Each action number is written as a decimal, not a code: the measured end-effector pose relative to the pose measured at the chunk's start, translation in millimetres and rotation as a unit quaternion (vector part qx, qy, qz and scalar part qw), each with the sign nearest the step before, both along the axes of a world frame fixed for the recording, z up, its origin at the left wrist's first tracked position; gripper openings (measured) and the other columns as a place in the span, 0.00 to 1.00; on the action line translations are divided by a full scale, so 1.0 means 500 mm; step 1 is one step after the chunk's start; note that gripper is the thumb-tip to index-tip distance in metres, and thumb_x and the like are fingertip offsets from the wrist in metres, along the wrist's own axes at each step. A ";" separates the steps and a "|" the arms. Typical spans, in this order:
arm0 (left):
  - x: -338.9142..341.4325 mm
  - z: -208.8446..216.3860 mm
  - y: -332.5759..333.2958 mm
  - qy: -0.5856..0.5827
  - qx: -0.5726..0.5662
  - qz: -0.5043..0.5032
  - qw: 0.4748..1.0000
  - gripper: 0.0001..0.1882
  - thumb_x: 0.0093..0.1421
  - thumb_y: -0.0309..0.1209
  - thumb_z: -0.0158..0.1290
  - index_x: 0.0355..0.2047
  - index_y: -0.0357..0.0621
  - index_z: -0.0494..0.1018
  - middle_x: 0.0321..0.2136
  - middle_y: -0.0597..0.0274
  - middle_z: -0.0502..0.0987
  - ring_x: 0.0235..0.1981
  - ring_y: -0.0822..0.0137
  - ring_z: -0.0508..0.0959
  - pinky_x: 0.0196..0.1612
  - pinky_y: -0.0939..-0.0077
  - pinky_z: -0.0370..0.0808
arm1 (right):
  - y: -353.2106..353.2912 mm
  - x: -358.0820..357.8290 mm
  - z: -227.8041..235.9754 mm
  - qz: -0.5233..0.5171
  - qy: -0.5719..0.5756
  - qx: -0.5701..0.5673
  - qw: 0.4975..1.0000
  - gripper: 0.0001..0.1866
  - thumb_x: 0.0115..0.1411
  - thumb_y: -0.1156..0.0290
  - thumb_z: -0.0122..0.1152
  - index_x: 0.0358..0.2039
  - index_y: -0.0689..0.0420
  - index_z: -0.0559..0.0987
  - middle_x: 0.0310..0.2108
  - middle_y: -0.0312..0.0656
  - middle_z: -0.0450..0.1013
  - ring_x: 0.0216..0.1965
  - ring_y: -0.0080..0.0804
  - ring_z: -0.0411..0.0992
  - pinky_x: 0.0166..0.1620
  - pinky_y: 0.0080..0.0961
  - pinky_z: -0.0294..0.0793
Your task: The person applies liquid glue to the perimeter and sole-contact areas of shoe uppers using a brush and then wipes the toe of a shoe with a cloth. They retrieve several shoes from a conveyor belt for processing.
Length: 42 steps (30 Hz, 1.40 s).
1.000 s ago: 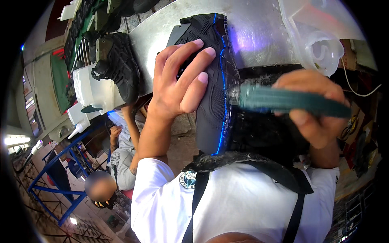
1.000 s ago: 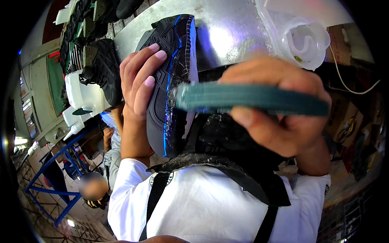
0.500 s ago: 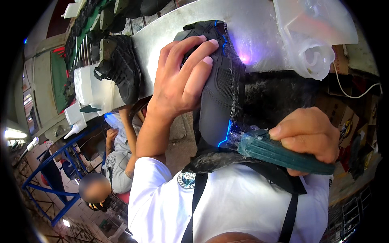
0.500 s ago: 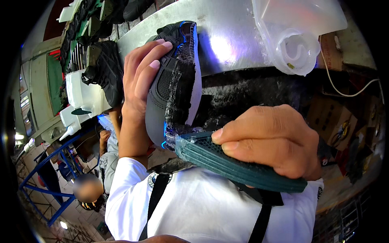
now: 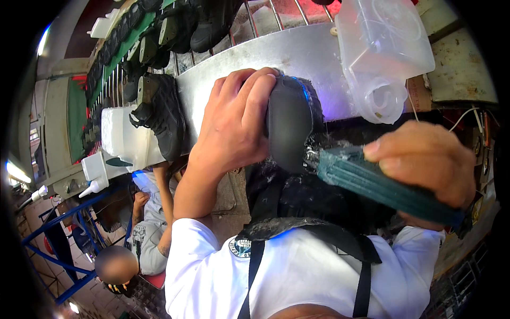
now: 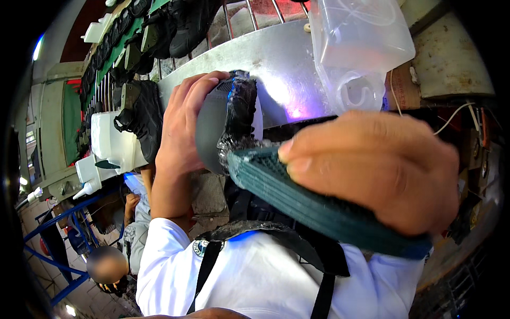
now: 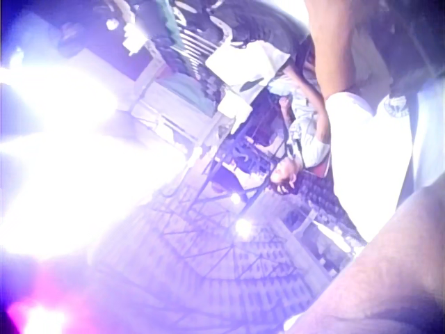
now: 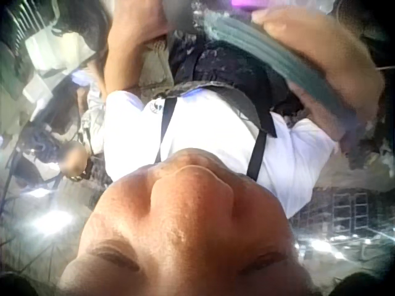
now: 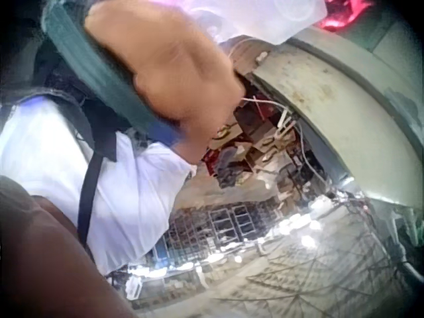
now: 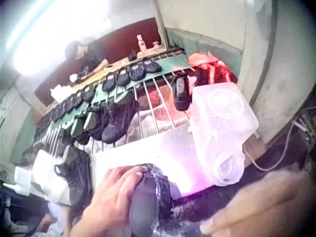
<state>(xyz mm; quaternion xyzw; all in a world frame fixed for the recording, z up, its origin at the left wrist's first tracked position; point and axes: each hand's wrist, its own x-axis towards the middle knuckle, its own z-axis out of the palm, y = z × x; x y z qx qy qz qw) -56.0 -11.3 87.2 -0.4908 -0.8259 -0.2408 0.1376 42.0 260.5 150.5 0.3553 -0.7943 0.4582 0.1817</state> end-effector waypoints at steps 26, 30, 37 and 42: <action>-0.103 0.059 -0.012 -0.330 -0.041 -0.064 0.941 0.46 0.34 0.32 0.75 0.57 0.39 0.72 0.52 0.55 0.78 0.56 0.57 0.78 0.60 0.63 0.71 | -0.041 -0.097 -0.138 0.034 -0.362 -0.521 0.772 0.34 0.57 0.68 0.71 0.59 0.72 0.68 0.42 0.56 0.80 0.40 0.41 0.82 0.41 0.32 0.87; -0.138 0.050 -0.017 -0.288 -0.058 -0.123 0.948 0.51 0.32 0.30 0.77 0.61 0.39 0.69 0.53 0.55 0.78 0.57 0.58 0.77 0.62 0.61 0.70 | -0.042 -0.117 -0.201 0.052 -0.052 -0.311 0.948 0.25 0.59 0.82 0.66 0.58 0.73 0.72 0.46 0.63 0.78 0.46 0.49 0.81 0.49 0.36 0.84; -0.148 0.037 -0.067 -0.257 -0.070 -0.101 0.959 0.60 0.33 0.40 0.82 0.65 0.37 0.62 0.61 0.52 0.71 0.63 0.55 0.71 0.65 0.60 0.66 | 0.021 -0.092 -0.093 0.036 -0.234 -0.196 0.952 0.23 0.58 0.73 0.66 0.54 0.67 0.77 0.42 0.57 0.81 0.40 0.38 0.83 0.43 0.29 0.84; -0.134 0.040 -0.046 -0.258 -0.080 -0.083 0.959 0.61 0.28 0.43 0.82 0.63 0.37 0.66 0.58 0.51 0.74 0.61 0.52 0.73 0.62 0.61 0.70 | 0.083 -0.136 -0.038 -0.061 -0.240 -0.180 0.952 0.23 0.61 0.72 0.63 0.56 0.66 0.75 0.45 0.56 0.79 0.41 0.37 0.82 0.45 0.29 0.83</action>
